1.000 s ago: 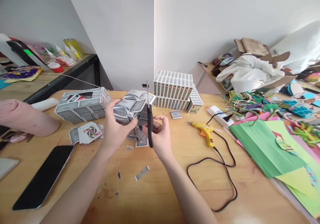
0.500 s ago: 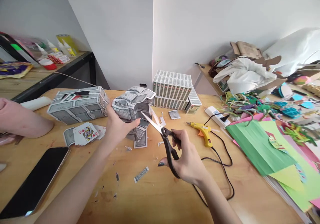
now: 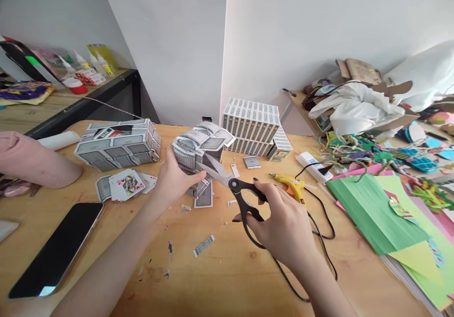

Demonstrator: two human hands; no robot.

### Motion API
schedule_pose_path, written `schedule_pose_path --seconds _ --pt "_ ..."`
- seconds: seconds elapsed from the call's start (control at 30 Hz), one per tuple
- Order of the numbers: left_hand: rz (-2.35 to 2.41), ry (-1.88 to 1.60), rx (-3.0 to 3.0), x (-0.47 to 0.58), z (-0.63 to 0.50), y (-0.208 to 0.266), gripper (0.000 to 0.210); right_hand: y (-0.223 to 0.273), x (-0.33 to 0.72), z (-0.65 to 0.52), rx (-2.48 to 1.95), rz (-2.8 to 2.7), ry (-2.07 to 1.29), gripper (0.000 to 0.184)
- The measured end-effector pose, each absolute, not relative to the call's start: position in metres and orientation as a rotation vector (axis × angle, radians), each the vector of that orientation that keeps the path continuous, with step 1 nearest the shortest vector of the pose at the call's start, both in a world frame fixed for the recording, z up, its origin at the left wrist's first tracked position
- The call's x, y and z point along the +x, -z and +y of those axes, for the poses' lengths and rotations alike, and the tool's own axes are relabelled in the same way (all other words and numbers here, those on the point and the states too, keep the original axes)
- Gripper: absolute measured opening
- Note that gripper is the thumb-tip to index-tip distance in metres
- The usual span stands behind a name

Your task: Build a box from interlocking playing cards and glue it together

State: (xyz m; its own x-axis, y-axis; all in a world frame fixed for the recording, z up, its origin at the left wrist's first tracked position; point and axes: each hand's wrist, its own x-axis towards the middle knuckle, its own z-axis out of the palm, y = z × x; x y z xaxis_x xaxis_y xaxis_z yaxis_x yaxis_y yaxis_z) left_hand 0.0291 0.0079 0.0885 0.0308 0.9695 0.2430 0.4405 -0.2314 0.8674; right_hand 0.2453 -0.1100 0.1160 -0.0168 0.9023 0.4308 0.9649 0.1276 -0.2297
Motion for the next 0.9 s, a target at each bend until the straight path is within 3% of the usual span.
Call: schedule_pose_path --seconds 0.47,0.67,0.9 --pt "1.440 -1.146 1.716 0.031 0.007 -0.090 0.076 -0.127 0.247 -0.109 -1.780 -1.875 0.037 0.047" --pt "1.421 -1.111 1.753 0.028 0.007 -0.092 0.079 -0.126 0.248 -0.108 -1.765 -1.885 -0.072 0.034" --pt "1.432 -1.093 1.747 0.028 0.006 -0.092 0.078 -0.124 0.243 -0.115 -1.716 -1.985 0.263 0.032"
